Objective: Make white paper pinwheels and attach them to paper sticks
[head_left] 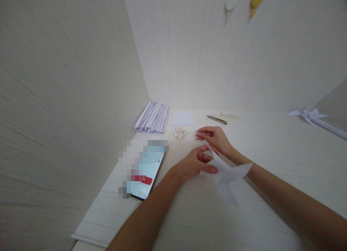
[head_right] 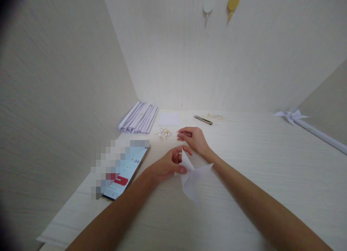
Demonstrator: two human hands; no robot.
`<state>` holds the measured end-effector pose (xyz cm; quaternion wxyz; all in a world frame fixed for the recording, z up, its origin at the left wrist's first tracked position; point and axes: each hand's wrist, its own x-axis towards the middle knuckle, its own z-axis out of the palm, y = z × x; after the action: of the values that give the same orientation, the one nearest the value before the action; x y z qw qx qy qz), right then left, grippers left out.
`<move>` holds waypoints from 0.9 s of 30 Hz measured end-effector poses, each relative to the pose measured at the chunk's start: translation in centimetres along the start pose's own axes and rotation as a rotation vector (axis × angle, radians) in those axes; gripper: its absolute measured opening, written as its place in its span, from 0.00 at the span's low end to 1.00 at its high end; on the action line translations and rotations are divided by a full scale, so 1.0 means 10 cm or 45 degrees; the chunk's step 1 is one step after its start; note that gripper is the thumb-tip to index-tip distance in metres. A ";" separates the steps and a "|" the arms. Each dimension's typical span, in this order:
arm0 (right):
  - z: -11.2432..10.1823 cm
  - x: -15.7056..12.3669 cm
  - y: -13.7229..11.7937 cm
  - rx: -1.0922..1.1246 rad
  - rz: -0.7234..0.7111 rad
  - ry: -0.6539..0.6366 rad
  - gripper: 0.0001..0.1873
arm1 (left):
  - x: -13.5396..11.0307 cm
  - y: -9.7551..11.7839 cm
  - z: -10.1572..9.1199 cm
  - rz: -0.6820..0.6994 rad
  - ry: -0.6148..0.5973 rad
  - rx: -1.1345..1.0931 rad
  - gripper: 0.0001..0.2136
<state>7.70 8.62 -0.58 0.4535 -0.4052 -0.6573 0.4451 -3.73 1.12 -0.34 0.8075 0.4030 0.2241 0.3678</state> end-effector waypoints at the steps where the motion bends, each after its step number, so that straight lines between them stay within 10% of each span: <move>1: -0.03 -0.04 0.00 0.125 0.067 0.033 0.08 | 0.01 0.00 0.00 0.026 0.043 -0.020 0.21; 9: -0.15 -0.30 -0.07 0.406 0.175 0.204 0.08 | 0.09 0.02 -0.06 0.400 0.582 -0.018 0.18; 19: -0.30 -0.55 -0.08 0.328 0.147 0.367 0.11 | 0.13 0.05 -0.11 0.563 0.892 0.022 0.16; 27: -0.27 -0.70 -0.11 -0.492 -0.253 0.483 0.09 | 0.16 -0.02 -0.10 0.653 0.968 0.267 0.16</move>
<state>11.98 2.39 -0.66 0.5241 -0.4939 -0.6698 0.1812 -3.34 2.81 -1.16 0.5062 0.3612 0.4332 0.6524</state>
